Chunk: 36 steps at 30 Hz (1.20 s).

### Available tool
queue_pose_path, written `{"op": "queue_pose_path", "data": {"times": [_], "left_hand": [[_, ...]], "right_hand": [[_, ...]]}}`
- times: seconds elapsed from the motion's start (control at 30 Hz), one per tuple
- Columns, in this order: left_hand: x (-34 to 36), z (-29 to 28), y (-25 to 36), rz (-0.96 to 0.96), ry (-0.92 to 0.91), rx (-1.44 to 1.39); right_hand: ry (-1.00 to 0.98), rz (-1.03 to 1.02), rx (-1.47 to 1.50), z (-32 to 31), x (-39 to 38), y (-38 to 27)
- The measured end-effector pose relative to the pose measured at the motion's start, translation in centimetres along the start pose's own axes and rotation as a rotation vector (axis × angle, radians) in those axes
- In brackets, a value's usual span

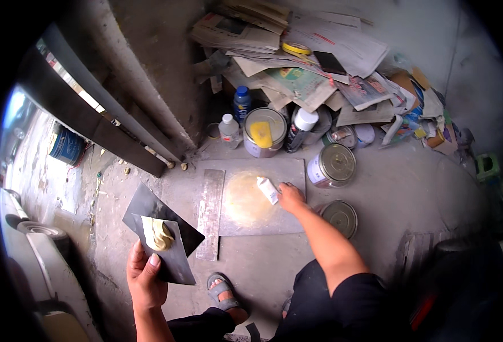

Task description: The person mixes body filler with a spreader and then sands a patched section of a car fender using sandpaper.

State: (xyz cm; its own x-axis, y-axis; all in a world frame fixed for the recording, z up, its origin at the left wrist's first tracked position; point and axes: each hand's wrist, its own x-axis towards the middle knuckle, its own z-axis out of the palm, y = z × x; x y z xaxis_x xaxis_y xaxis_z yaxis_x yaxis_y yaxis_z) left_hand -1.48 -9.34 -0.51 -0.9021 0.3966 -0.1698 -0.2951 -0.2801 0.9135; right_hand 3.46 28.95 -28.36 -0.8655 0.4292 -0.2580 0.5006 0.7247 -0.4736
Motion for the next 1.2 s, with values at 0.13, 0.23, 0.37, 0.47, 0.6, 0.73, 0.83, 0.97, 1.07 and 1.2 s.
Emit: {"op": "queue_pose_path", "data": {"times": [0.13,0.23,0.37,0.47,0.6,0.73,0.83,0.97,1.07,1.2], "left_hand": [[-1.2,-0.3,0.4,0.004,0.082,0.009],[-1.3,-0.5,0.0,-0.020,0.113,0.008],[-1.3,-0.7,0.2,-0.030,0.193,0.029],[-0.9,-0.4,0.5,-0.037,0.229,0.042],[0.1,0.1,0.0,-0.010,0.268,0.068],[1.7,2.6,-0.4,-0.027,0.220,0.197],[1.6,4.5,-0.6,-0.006,0.192,0.287],[0.9,6.0,-1.3,-0.049,0.178,0.323],[0.7,6.2,-1.7,-0.046,0.185,0.335],[0.4,6.3,-1.8,-0.035,0.186,0.374]], "right_hand": [[0.019,0.154,-0.092,6.4,3.1,-2.9],[0.141,0.236,-0.233,9.5,4.5,-1.0],[0.121,0.191,-0.272,8.7,3.7,-0.3],[0.189,-0.118,-0.293,6.2,1.7,-0.9],[0.346,-0.700,-0.165,-2.9,-2.7,-6.9],[0.312,-0.910,0.015,-10.9,-8.9,-11.7],[0.348,-0.995,-0.006,-14.1,-11.6,-14.2],[0.449,-1.054,-0.112,-15.6,-13.6,-15.7],[0.509,-1.102,-0.146,-16.0,-14.3,-16.6],[0.508,-1.125,-0.153,-16.2,-14.9,-16.9]]}}
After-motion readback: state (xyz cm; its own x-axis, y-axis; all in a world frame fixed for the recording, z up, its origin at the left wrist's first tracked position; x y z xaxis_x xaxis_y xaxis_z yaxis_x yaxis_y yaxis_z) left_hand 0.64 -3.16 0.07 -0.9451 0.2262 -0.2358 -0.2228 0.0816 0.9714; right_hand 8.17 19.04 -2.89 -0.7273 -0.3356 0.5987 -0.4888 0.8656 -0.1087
